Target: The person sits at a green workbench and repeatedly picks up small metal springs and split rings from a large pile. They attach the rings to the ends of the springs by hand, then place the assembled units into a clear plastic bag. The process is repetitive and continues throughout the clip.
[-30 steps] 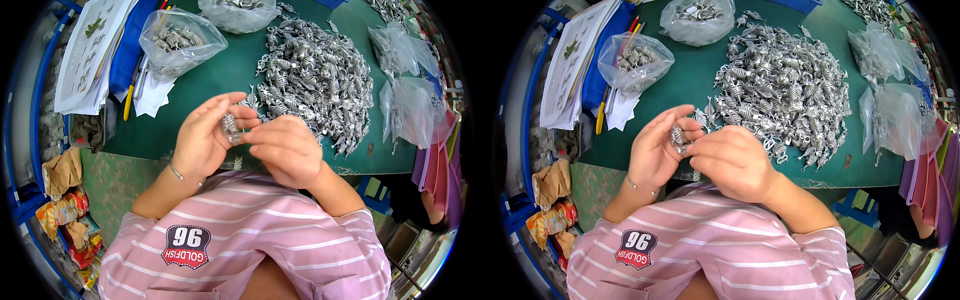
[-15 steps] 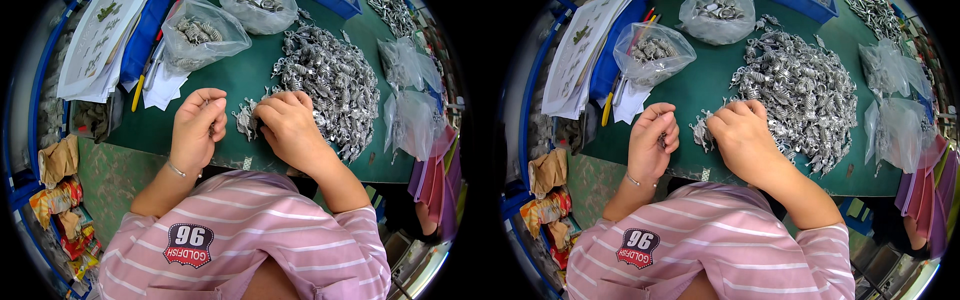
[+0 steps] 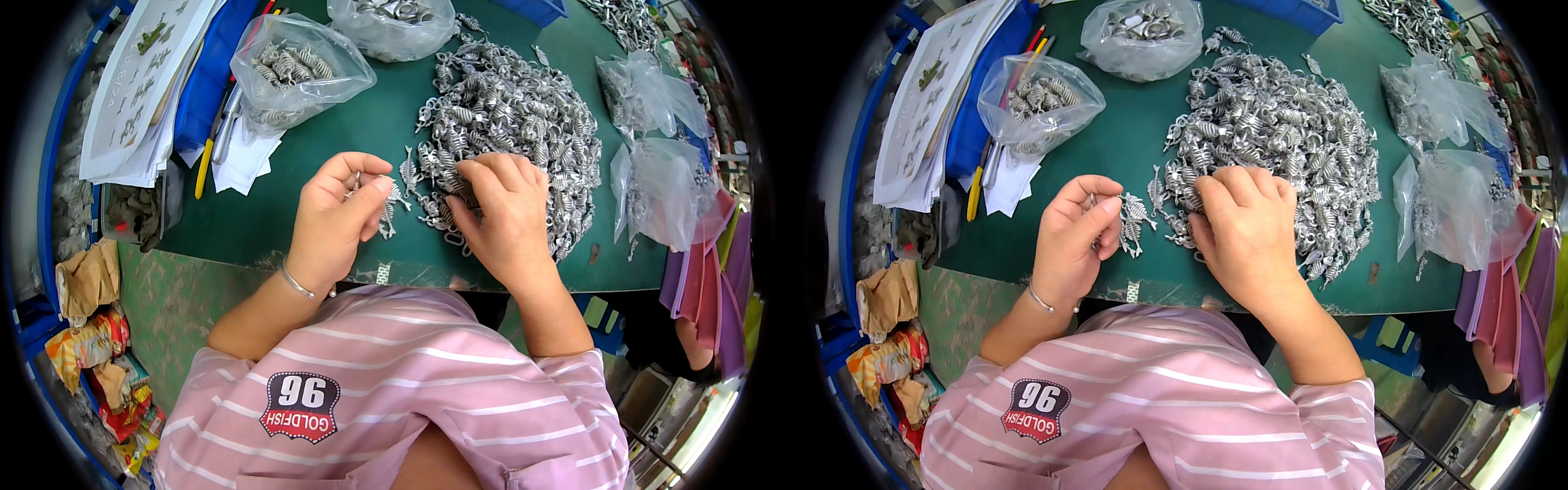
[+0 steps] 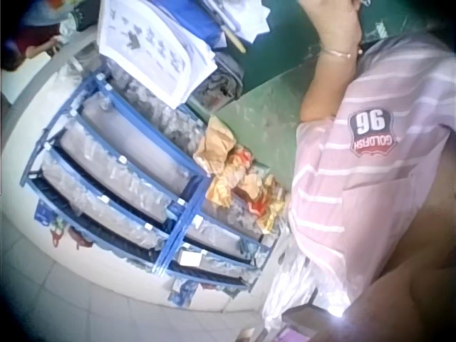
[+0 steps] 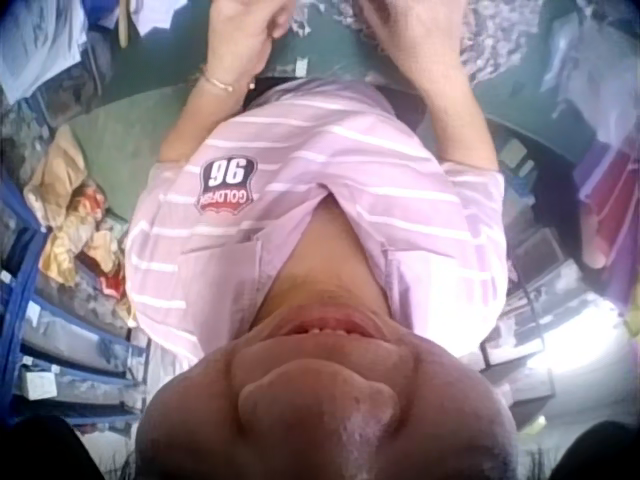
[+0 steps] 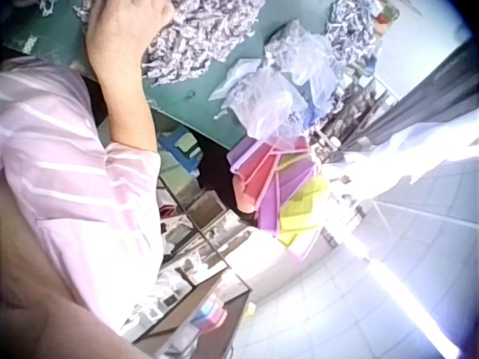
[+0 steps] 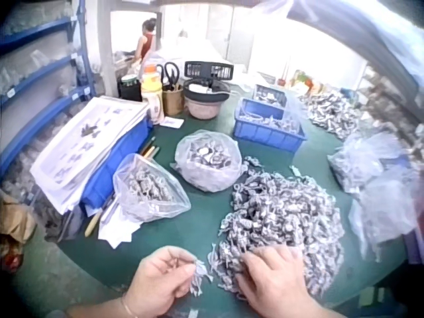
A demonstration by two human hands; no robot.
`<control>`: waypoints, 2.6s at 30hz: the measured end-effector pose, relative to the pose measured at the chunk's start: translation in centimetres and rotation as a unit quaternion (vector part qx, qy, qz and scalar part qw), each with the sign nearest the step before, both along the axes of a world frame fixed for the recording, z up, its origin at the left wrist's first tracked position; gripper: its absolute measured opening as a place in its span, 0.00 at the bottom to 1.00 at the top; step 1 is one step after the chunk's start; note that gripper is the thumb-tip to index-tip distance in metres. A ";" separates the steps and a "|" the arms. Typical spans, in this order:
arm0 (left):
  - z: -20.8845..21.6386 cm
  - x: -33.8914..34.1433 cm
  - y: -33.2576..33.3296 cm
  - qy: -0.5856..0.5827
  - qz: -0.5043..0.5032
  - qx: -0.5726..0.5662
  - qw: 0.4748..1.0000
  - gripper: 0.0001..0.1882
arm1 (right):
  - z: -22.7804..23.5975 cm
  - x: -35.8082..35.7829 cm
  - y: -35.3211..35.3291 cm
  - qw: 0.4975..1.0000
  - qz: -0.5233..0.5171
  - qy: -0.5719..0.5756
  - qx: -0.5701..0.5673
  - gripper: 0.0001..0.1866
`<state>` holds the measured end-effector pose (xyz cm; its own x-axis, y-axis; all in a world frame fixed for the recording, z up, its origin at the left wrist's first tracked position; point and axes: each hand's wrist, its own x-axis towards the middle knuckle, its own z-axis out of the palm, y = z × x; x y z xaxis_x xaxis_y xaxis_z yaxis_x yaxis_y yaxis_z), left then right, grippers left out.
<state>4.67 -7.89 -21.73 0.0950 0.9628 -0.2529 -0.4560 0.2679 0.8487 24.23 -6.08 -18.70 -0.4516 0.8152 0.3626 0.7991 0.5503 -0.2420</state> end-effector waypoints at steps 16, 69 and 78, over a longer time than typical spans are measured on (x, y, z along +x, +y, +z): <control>0.3 2.1 0.1 -0.084 -0.095 -0.045 0.991 0.11 | -0.4 0.8 -0.8 0.939 0.063 0.328 -0.086 0.09; 0.7 3.7 0.0 -0.191 -0.032 0.047 0.980 0.11 | 1.1 -1.8 -1.2 0.965 0.121 0.233 -0.024 0.18; 0.7 3.1 -0.6 -0.030 -0.055 0.177 0.982 0.10 | 0.6 -1.3 -1.2 0.944 0.032 0.322 -0.067 0.10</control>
<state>7.79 -8.46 -21.02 0.2078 0.9725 0.1048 -0.4921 0.0114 0.8704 22.89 -7.29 -18.09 -0.2218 0.8520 0.4743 0.4293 0.5221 -0.7370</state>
